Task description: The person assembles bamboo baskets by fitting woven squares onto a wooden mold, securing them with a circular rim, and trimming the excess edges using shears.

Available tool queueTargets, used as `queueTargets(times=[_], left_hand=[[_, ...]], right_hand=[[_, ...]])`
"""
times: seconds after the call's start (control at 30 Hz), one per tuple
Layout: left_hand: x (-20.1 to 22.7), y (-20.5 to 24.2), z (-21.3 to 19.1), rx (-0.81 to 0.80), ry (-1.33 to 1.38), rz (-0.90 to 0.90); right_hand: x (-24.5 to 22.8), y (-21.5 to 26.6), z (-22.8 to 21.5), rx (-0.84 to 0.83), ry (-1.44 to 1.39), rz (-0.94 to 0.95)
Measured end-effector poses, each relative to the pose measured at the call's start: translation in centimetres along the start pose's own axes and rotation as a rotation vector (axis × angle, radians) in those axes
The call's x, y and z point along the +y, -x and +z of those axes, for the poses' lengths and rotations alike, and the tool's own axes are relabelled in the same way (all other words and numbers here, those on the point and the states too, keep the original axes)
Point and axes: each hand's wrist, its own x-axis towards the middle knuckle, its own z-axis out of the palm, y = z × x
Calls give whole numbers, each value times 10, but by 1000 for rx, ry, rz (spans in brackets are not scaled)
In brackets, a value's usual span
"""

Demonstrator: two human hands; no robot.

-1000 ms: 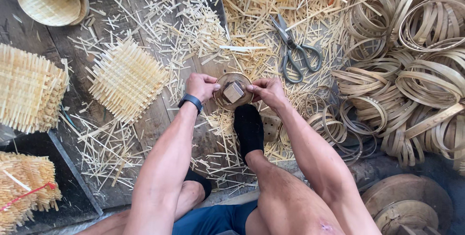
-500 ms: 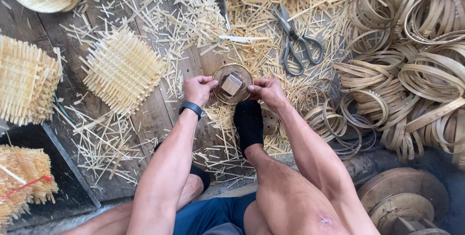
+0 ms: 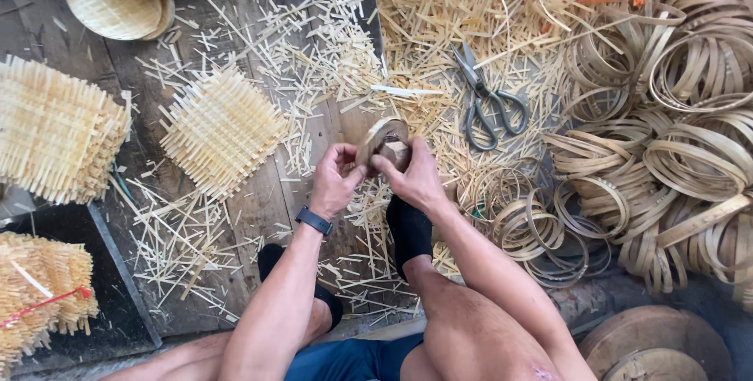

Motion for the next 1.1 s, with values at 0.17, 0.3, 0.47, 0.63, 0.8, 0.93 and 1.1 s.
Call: queueTargets(times=[0.17,0.3,0.47,0.63,0.8,0.93,1.1], left_hand=[[35,-15,6,9,-117,75],[36,-18,11,92,-289,214],[-6,-33,-42,392,-64,-204],[-44,-43,-73,605,113,-208],[-47,-47,-72,630,284,-176],[-45,-43,-75,564,234,-201],[-42,-36,-100,391,46,-242]], right_hand=[[3,5,17,-48,35,-145],[13,4,23,-37,-55,-257],[39,-5,-11,-118,-640,-136],[59,-8,-26,-19,-939,-150],[82,-4,-8,1,-863,-98],[87,-5,-1,5,-865,-71],[78,-2,-7,31,-821,-30]])
